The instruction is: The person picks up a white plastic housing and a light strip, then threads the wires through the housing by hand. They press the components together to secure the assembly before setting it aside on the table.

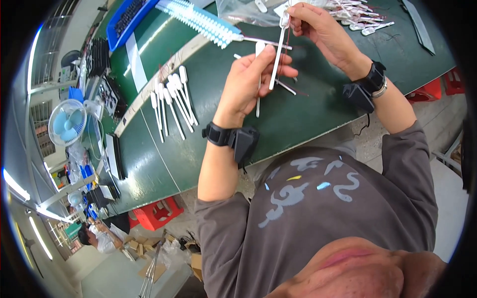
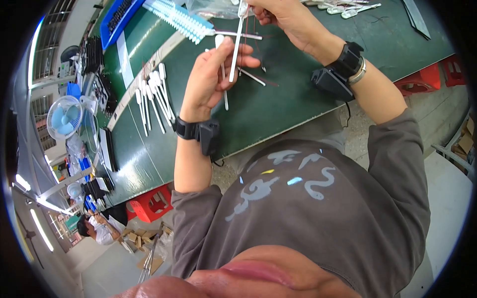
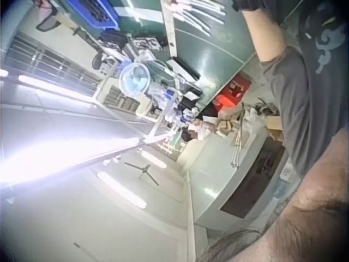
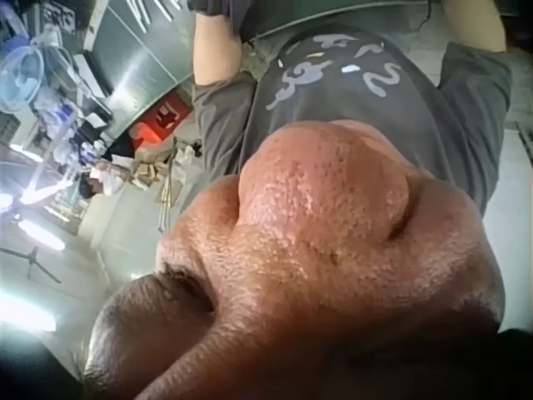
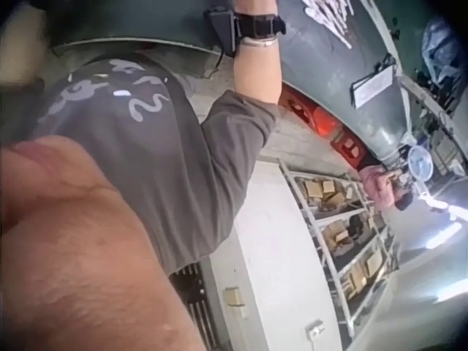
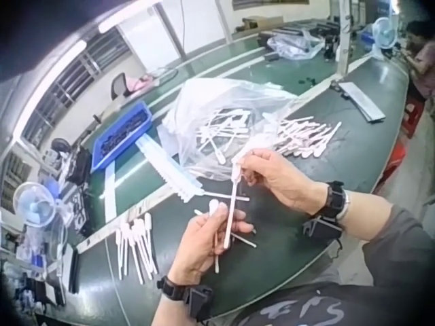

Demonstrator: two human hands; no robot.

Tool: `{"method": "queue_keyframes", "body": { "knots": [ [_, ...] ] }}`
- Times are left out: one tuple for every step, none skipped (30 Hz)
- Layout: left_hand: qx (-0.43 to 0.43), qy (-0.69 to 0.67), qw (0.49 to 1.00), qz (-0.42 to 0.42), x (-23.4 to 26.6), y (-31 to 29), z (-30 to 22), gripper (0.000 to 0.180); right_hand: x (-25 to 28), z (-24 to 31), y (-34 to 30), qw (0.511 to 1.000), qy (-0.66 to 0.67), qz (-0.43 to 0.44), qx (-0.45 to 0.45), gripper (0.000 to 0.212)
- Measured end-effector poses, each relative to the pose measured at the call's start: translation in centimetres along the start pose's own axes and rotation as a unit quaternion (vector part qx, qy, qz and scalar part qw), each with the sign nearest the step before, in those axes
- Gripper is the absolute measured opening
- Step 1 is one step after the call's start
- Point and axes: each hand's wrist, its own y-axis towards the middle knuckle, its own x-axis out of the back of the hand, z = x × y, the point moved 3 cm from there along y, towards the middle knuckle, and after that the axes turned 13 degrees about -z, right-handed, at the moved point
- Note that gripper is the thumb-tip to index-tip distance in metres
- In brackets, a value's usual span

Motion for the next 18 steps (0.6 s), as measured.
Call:
{"method": "queue_keyframes", "body": {
  "knots": [
    [0.009, -0.013, 1.0, -0.001, -0.1, -0.2, 0.0, 0.041, 0.5, -0.1, 0.3, 1.0, 0.002, -0.002, 0.01, 0.016],
    [0.018, -0.026, 1.0, -0.003, -0.1, -0.2, 0.0, 0.043, 1.2, -0.2, 0.8, 0.999, 0.011, 0.0, 0.031, 0.017],
    [0.013, -0.022, 1.0, 0.001, 0.0, -0.2, 0.0, 0.043, 1.3, -0.1, 1.1, 0.999, 0.021, 0.002, 0.05, 0.017],
    [0.015, -0.03, 0.999, 0.002, 0.1, -0.1, 0.1, 0.043, 1.5, 0.2, 1.3, 0.997, 0.031, 0.005, 0.068, 0.018],
    [0.018, -0.039, 0.999, 0.002, 0.2, -0.1, 0.1, 0.044, 1.7, 0.2, 1.5, 0.997, 0.033, 0.004, 0.074, 0.018],
    [0.022, -0.048, 0.999, 0.003, 0.4, 0.0, 0.1, 0.044, 2.0, 0.2, 1.5, 0.996, 0.044, -0.012, 0.077, 0.018],
    [0.018, -0.045, 0.999, 0.005, 0.4, -0.1, 0.2, 0.044, 2.2, 0.2, 1.5, 0.995, 0.055, -0.029, 0.079, 0.018],
    [0.02, -0.058, 0.998, -0.003, 0.5, -0.2, 0.2, 0.044, 2.3, 0.4, 1.5, 0.994, 0.066, -0.044, 0.08, 0.018],
    [0.023, -0.071, 0.997, -0.012, 0.5, -0.3, 0.2, 0.043, 2.3, 0.6, 1.6, 0.993, 0.067, -0.044, 0.084, 0.018],
    [0.026, -0.084, 0.996, -0.021, 0.5, -0.2, 0.2, 0.042, 2.5, 0.7, 1.6, 0.992, 0.07, -0.052, 0.09, 0.018],
    [0.024, -0.084, 0.996, -0.021, 0.5, 0.0, 0.1, 0.042, 2.6, 0.8, 1.7, 0.991, 0.073, -0.059, 0.096, 0.018],
    [0.014, -0.079, 0.996, -0.025, 0.5, 0.2, 0.0, 0.039, 2.7, 0.9, 1.8, 0.99, 0.075, -0.067, 0.101, 0.018],
    [0.005, -0.076, 0.997, -0.032, 0.6, 0.3, 0.0, 0.037, 2.5, 0.8, 1.8, 0.99, 0.075, -0.065, 0.099, 0.018],
    [-0.003, -0.072, 0.997, -0.039, 0.8, 0.3, 0.1, 0.034, 2.5, 0.9, 1.7, 0.99, 0.072, -0.067, 0.103, 0.018],
    [-0.002, -0.074, 0.996, -0.041, 0.9, 0.3, 0.2, 0.034, 2.4, 0.9, 1.7, 0.989, 0.07, -0.069, 0.108, 0.018],
    [-0.005, -0.076, 0.996, -0.04, 1.0, 0.4, 0.3, 0.032, 2.3, 0.9, 1.6, 0.989, 0.067, -0.07, 0.113, 0.019],
    [-0.009, -0.078, 0.996, -0.038, 1.2, 0.5, 0.4, 0.03, 2.2, 0.8, 1.5, 0.989, 0.066, -0.069, 0.111, 0.019],
    [-0.013, -0.08, 0.996, -0.035, 1.2, 0.5, 0.5, 0.03, 2.1, 0.7, 1.4, 0.989, 0.068, -0.071, 0.113, 0.019]
  ]
}}
